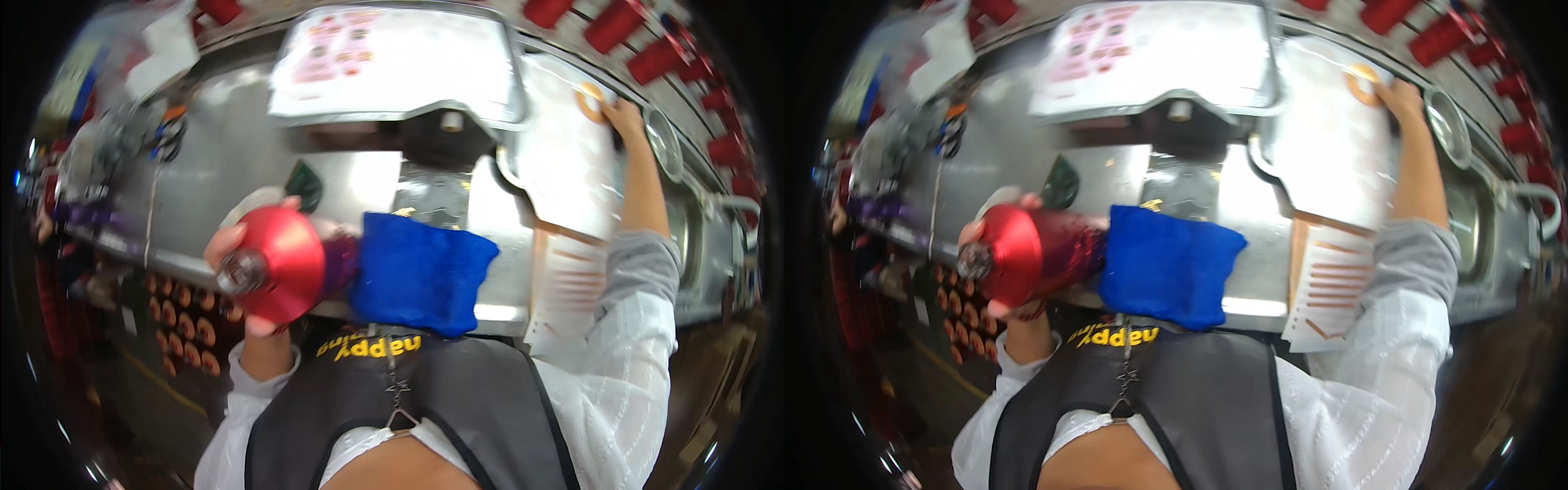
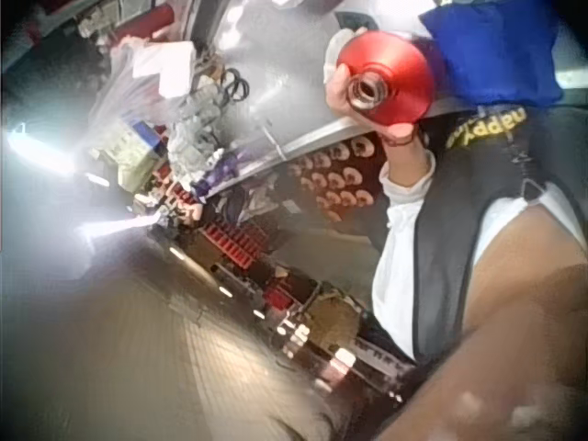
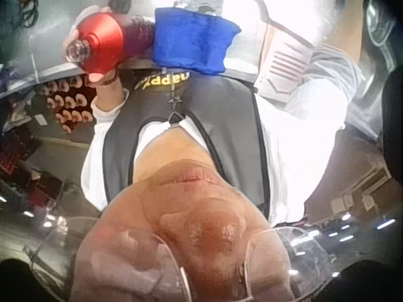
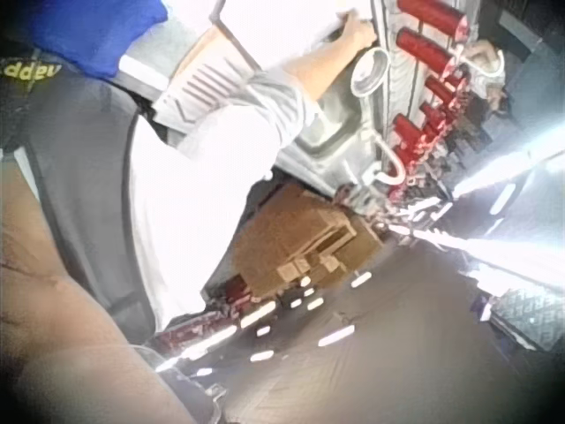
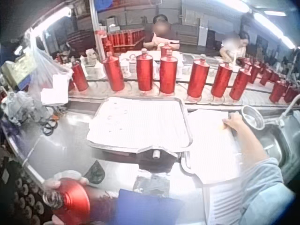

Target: The person picks up a red cylindrical can, wipes its surface with a green abrasive pad, and rotates it to clean different sides. They then flip the can to clean the top rim and neck area, using the pad and a blue cloth. The person repeats this process on a second can, wiping the body and top, then places the finished can on a nearby tray.

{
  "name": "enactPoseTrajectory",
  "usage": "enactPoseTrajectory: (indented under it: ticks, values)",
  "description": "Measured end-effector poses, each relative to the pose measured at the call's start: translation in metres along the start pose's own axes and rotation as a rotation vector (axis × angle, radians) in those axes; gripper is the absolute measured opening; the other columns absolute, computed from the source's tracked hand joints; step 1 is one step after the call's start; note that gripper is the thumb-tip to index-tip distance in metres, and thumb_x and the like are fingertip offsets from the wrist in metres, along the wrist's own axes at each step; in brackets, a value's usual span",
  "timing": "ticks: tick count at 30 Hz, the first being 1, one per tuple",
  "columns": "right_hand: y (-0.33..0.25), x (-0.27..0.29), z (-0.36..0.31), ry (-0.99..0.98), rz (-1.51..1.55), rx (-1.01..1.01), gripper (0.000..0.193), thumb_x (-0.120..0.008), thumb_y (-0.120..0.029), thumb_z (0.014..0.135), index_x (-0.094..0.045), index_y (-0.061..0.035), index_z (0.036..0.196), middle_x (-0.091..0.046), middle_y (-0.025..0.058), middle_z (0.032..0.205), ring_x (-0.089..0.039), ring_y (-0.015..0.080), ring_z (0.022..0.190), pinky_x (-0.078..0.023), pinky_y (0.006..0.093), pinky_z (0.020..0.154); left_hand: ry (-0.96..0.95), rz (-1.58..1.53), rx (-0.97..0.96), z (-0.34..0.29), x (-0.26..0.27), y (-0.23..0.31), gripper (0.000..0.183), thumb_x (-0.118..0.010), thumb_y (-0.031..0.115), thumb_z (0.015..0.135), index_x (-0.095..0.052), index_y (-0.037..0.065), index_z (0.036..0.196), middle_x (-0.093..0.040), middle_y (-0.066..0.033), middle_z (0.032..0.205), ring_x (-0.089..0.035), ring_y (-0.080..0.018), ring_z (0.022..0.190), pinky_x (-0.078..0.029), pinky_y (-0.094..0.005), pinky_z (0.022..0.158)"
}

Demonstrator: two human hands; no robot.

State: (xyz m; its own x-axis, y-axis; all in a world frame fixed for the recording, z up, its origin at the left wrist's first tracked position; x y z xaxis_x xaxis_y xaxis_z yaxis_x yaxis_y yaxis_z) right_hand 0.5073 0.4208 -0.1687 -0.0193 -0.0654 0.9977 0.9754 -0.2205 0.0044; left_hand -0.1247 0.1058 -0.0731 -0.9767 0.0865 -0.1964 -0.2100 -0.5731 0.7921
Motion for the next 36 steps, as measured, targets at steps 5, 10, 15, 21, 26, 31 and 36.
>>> enactPoseTrajectory:
  ticks: [5, 10, 15, 21, 26, 31, 36]
  values:
    - [0.093, -0.018, 0.020, 0.099, 0.095, 0.188, 0.051, -0.068, -0.047, 0.088, -0.069, 0.0042, 0.087, -0.068, 0.0262, 0.080, -0.068, 0.0416, 0.078, -0.050, 0.0479, 0.070, -0.072, -0.082, 0.072, 0.011, 0.010, -0.002, 0.094, -0.084, 0.053, 0.075, -0.039, 0.003, 0.140, -0.051, -0.0201, 0.133, -0.055, -0.0280, 0.122, -0.046, -0.0407, 0.104]
    - [0.058, -0.020, 0.007, 0.201, -0.090, 0.193, 0.046, -0.060, -0.042, 0.095, -0.070, 0.0019, 0.098, -0.071, 0.0236, 0.092, -0.069, 0.0402, 0.090, -0.051, 0.0469, 0.079, -0.175, -0.059, 0.098, 0.018, 0.005, 0.013, 0.088, -0.079, 0.053, 0.081, -0.039, 0.004, 0.142, -0.048, -0.0165, 0.140, -0.051, -0.0251, 0.129, -0.042, -0.0402, 0.109]
    - [0.029, 0.024, -0.007, 0.087, 0.225, 0.053, 0.033, -0.061, -0.030, 0.094, -0.070, 0.0001, 0.105, -0.071, 0.0174, 0.089, -0.067, 0.0321, 0.086, -0.051, 0.0397, 0.080, -0.227, 0.039, 0.201, 0.016, 0.012, 0.031, 0.094, -0.076, 0.059, 0.082, -0.036, 0.004, 0.147, -0.044, -0.0152, 0.147, -0.047, -0.0254, 0.134, -0.038, -0.0408, 0.112]
    - [-0.094, 0.126, -0.102, -0.074, 0.852, 0.059, 0.022, -0.062, -0.029, 0.098, -0.069, -0.0077, 0.097, -0.057, -0.0044, 0.080, -0.044, 0.0006, 0.068, -0.032, 0.0209, 0.055, -0.064, 0.713, -0.186, -0.002, 0.001, 0.033, 0.098, -0.085, 0.055, 0.073, -0.040, 0.000, 0.141, -0.052, -0.0196, 0.135, -0.054, -0.0331, 0.123, -0.041, -0.0443, 0.107]
    - [-0.186, 0.171, -0.184, -0.124, 1.180, 0.286, 0.021, -0.058, -0.027, 0.103, -0.067, -0.0086, 0.104, -0.057, -0.0060, 0.084, -0.045, 0.0006, 0.069, -0.036, 0.0189, 0.057, -0.074, 0.647, -0.097, -0.013, 0.012, 0.041, 0.091, -0.084, 0.048, 0.076, -0.041, -0.003, 0.138, -0.047, -0.0211, 0.137, -0.050, -0.0360, 0.124, -0.041, -0.0444, 0.105]
    - [-0.269, 0.201, -0.255, -0.182, 1.464, 0.435, 0.025, -0.058, -0.026, 0.103, -0.066, -0.0037, 0.109, -0.059, -0.0018, 0.086, -0.050, 0.0026, 0.071, -0.041, 0.0189, 0.061, -0.358, 0.661, -0.138, 0.023, 0.011, 0.059, 0.087, -0.088, 0.038, 0.070, -0.045, 0.001, 0.136, -0.048, -0.0214, 0.134, -0.050, -0.0364, 0.119, -0.041, -0.0439, 0.103]
    - [-0.337, 0.220, -0.306, -0.189, 1.614, 0.549, 0.029, -0.058, -0.024, 0.103, -0.064, -0.0013, 0.120, -0.069, 0.0046, 0.103, -0.057, 0.0048, 0.076, -0.046, 0.0210, 0.065, -0.013, 1.003, -0.298, -0.006, -0.012, 0.050, 0.085, -0.087, 0.047, 0.073, -0.044, 0.000, 0.130, -0.049, -0.0210, 0.123, -0.050, -0.0358, 0.110, -0.042, -0.0453, 0.097]
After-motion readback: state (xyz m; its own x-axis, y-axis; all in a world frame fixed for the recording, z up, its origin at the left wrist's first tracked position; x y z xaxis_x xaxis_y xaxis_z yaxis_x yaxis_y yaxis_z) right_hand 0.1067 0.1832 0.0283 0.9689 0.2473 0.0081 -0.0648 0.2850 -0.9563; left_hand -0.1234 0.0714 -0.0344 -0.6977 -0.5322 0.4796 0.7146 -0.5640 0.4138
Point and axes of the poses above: each hand's wrist, its own z-axis towards the middle knuckle, its own x-axis out of the back of the hand, y = z × x, the point moved 2 cm from there along z, towards the middle knuckle
